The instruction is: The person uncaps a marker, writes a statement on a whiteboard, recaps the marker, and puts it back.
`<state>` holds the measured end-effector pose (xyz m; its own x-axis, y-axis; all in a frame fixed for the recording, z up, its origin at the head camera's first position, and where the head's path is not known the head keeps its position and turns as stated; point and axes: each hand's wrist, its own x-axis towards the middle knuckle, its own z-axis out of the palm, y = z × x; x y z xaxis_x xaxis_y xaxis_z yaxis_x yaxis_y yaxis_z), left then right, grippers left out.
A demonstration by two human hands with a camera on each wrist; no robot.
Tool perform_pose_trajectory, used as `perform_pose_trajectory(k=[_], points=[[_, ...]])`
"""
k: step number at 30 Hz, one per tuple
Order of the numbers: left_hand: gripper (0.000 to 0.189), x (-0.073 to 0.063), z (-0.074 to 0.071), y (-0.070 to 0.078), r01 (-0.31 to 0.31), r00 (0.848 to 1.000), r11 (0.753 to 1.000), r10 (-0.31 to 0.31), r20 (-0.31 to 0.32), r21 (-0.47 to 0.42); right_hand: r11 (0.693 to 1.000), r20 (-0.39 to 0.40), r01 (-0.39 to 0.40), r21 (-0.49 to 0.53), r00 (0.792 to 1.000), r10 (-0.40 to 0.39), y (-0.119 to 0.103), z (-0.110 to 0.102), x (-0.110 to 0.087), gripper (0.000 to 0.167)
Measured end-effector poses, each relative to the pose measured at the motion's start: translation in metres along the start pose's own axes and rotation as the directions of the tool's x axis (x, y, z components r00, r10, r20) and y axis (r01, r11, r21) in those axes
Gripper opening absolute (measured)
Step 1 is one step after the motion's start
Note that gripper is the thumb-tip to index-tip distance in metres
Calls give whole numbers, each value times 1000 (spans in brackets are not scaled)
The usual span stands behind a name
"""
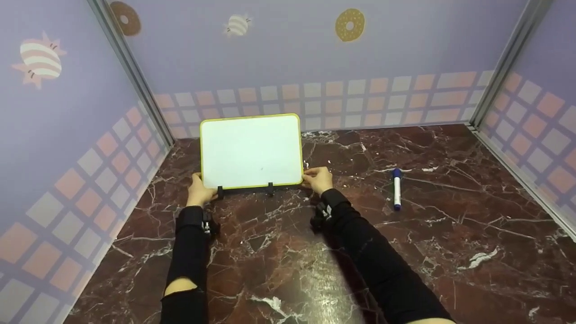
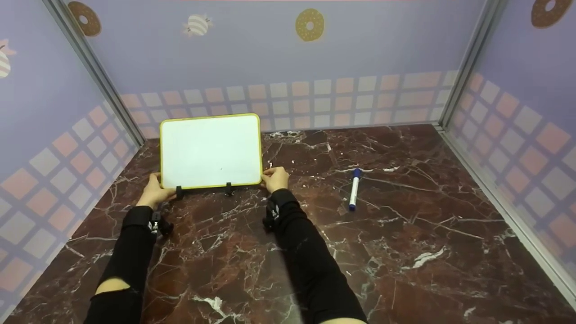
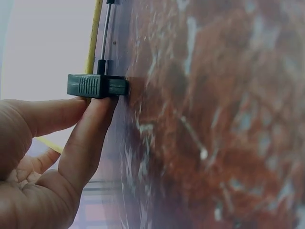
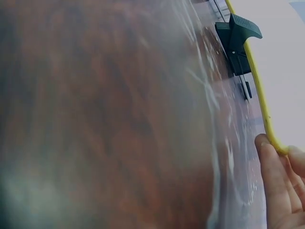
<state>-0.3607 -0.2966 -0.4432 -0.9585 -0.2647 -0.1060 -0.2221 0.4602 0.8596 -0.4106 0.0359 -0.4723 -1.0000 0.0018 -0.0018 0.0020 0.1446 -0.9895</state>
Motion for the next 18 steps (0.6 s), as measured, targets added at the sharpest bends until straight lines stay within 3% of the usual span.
perform_pose_trajectory(k=[9,18], points=[[72,-3,23,6,-56,998,998,57,-31,31,1000,46,-26,6,999,25,-2,-30,-9,26],[70,-7,53,19,-120,993,991,121,-13,64,997,75,-31,74,997,26,-5,-70,-19,29]])
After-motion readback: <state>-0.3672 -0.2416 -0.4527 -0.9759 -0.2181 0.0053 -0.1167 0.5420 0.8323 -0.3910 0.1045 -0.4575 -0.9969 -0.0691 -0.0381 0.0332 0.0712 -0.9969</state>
